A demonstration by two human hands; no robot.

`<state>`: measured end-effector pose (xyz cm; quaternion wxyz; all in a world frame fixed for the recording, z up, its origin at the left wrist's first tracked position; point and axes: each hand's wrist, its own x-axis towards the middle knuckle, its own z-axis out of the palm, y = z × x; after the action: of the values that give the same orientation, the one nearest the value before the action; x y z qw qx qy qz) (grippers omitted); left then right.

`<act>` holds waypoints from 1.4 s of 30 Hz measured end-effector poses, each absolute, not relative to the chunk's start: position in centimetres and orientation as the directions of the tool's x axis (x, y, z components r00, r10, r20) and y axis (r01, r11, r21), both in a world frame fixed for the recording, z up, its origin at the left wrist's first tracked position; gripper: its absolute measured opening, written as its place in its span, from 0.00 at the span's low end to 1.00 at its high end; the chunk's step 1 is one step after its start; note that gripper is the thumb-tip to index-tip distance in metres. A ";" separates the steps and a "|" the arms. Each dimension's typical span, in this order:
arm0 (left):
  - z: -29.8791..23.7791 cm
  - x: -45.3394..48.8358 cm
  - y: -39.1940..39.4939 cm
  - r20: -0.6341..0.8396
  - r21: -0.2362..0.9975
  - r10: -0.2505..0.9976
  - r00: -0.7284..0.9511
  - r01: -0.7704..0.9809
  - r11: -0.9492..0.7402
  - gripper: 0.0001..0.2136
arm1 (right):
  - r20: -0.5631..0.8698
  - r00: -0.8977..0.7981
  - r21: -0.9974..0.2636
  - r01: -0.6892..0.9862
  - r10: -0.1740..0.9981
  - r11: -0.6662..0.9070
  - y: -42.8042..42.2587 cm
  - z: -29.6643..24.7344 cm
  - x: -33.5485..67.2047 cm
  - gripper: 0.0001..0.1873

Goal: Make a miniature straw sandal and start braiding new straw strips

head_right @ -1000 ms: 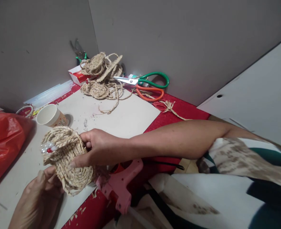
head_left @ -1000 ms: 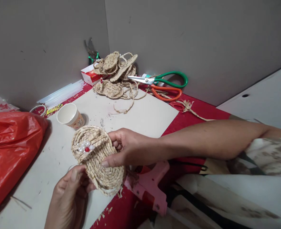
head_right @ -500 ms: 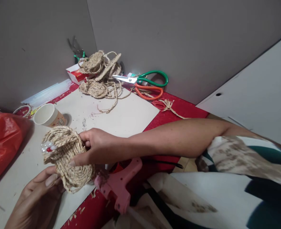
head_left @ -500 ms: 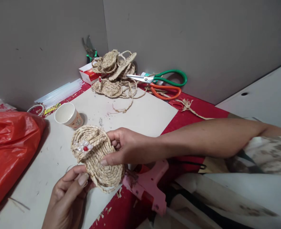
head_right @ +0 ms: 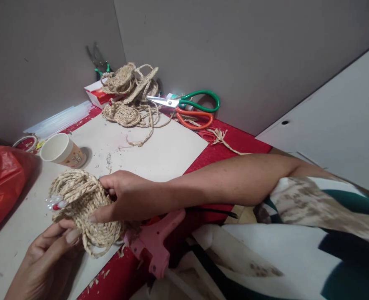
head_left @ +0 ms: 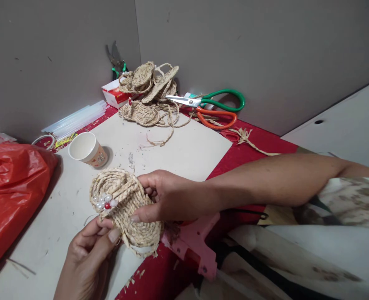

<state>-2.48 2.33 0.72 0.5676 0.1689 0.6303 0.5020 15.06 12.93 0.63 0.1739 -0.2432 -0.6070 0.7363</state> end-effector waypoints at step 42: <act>0.1 -3.3 2.6 -0.418 0.879 0.870 -0.262 -0.358 0.314 0.10 | -0.224 -0.754 -0.823 -0.193 0.617 -0.534 14.2 0.7 14.2 0.24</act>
<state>-3.30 2.61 0.08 0.5661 0.2207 0.5803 0.5423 14.18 14.17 0.73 0.2416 -0.2541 -0.4178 0.8381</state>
